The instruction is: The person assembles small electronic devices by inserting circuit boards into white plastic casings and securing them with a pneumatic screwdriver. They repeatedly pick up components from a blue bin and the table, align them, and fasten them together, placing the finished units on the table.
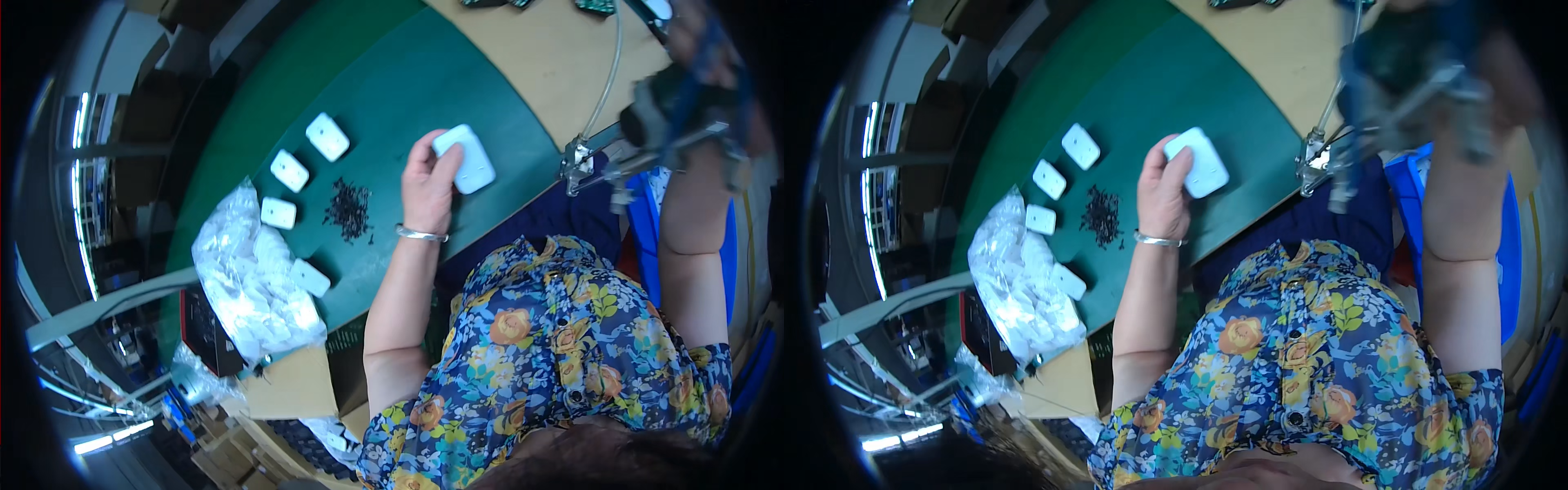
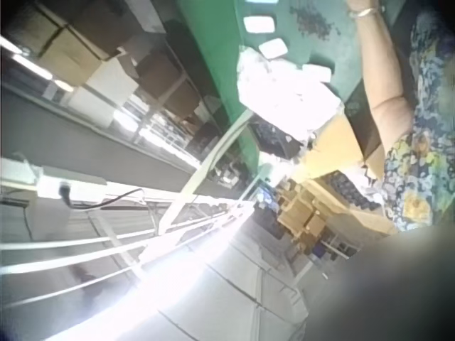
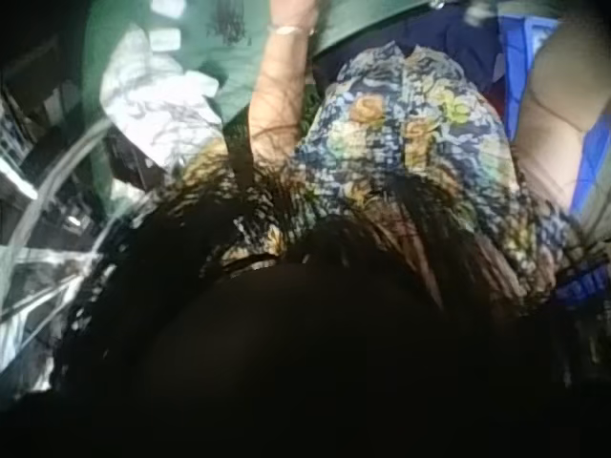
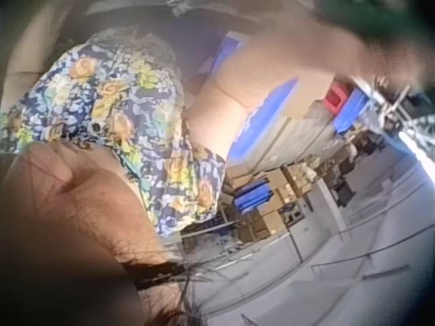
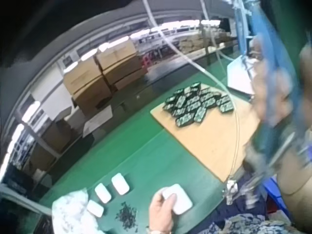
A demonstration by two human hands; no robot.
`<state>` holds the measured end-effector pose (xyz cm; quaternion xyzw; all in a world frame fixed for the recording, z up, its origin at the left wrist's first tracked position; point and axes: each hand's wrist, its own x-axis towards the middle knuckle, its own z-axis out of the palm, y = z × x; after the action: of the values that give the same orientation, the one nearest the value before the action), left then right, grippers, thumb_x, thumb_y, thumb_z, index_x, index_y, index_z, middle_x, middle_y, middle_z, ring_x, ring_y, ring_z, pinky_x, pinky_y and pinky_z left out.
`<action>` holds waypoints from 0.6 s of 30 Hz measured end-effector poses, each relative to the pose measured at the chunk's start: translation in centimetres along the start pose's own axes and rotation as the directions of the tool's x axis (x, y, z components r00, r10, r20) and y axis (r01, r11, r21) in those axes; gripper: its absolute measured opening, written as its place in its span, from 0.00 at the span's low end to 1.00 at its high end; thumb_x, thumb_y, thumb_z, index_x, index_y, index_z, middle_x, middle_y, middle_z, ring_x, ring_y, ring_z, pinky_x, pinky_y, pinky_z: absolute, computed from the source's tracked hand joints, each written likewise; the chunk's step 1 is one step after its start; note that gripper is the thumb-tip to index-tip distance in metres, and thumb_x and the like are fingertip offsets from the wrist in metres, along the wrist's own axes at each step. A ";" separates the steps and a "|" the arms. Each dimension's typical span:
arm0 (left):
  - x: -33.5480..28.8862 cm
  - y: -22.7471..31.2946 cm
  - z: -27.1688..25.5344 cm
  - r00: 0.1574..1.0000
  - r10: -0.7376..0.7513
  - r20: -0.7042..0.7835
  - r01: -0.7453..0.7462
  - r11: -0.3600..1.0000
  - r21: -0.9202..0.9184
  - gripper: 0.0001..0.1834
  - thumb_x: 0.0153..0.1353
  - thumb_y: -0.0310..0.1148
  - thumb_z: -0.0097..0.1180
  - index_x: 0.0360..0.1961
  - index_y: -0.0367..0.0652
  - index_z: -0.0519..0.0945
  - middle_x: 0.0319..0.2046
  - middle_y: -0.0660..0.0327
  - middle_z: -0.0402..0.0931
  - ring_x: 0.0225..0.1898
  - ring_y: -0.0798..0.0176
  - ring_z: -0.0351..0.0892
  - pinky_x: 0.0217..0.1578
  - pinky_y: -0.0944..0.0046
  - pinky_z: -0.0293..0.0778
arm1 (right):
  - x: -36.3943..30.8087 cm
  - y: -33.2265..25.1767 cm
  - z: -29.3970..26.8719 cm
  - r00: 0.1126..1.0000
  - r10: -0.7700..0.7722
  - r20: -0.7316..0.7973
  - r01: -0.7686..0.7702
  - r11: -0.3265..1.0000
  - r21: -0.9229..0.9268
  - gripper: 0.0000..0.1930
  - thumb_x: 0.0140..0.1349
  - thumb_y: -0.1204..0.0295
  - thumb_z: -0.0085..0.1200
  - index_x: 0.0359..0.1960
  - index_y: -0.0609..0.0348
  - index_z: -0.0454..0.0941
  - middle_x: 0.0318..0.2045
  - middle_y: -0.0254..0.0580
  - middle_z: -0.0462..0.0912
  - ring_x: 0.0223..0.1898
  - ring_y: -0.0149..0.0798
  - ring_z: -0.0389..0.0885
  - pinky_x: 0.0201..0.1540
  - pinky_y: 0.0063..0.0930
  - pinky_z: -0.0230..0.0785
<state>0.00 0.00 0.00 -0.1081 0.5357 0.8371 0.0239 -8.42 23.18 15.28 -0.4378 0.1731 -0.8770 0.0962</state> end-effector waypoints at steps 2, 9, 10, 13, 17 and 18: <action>2.4 0.8 0.9 0.997 0.080 0.014 -0.081 0.983 0.163 0.12 0.55 0.25 0.54 0.42 0.39 0.73 0.35 0.64 0.74 0.35 0.72 0.73 0.38 0.71 0.71 | -0.9 -1.2 0.2 0.996 -0.044 -0.075 0.035 0.992 -0.118 0.21 0.61 0.66 0.47 0.50 0.67 0.61 0.25 0.40 0.73 0.24 0.35 0.75 0.28 0.28 0.72; 7.2 2.2 -2.6 0.973 0.230 0.012 -0.174 0.699 0.693 0.20 0.60 0.40 0.48 0.49 0.39 0.66 0.37 0.55 0.71 0.25 0.66 0.76 0.18 0.70 0.74 | 1.1 -1.7 1.8 0.968 0.089 -0.234 -0.214 0.779 -0.590 0.25 0.59 0.62 0.49 0.53 0.66 0.60 0.39 0.43 0.72 0.41 0.36 0.72 0.46 0.29 0.67; 7.0 2.9 -2.6 0.985 0.170 -0.013 -0.099 0.637 0.765 0.21 0.61 0.40 0.47 0.50 0.39 0.65 0.40 0.53 0.70 0.24 0.65 0.76 0.18 0.70 0.74 | 0.6 -1.9 0.1 0.990 0.065 -0.126 -0.136 0.689 -0.712 0.27 0.61 0.58 0.45 0.56 0.65 0.58 0.45 0.44 0.70 0.47 0.37 0.70 0.51 0.31 0.63; 5.9 3.4 -3.6 0.962 0.265 -0.071 -0.034 0.372 0.928 0.23 0.61 0.42 0.46 0.53 0.40 0.66 0.46 0.49 0.69 0.23 0.59 0.78 0.18 0.67 0.73 | -1.7 -3.5 -1.0 0.976 -0.118 -0.185 -0.108 0.477 -0.872 0.20 0.62 0.66 0.48 0.53 0.63 0.67 0.44 0.38 0.76 0.49 0.31 0.73 0.53 0.22 0.63; 3.6 3.4 -4.4 0.765 0.616 0.187 -0.282 0.059 0.958 0.25 0.58 0.37 0.51 0.53 0.33 0.64 0.49 0.47 0.66 0.34 0.56 0.77 0.35 0.62 0.72 | -7.8 -7.1 -9.0 0.859 -0.297 -0.417 -0.422 0.052 -0.905 0.23 0.59 0.69 0.50 0.55 0.62 0.64 0.49 0.44 0.72 0.51 0.37 0.71 0.55 0.29 0.62; 2.2 3.8 -2.5 0.824 0.558 0.102 -0.266 0.222 0.938 0.25 0.58 0.35 0.52 0.53 0.33 0.64 0.48 0.47 0.66 0.32 0.58 0.76 0.34 0.62 0.72 | -9.0 -7.6 -11.9 0.799 -0.386 -0.461 -0.510 -0.030 -0.859 0.26 0.55 0.68 0.55 0.55 0.62 0.63 0.51 0.46 0.70 0.53 0.41 0.70 0.56 0.29 0.61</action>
<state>-2.32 -4.00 1.96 -0.0352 0.9168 0.3356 -0.2137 -12.67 35.69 4.99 -0.0581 0.7876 -0.5538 -0.2640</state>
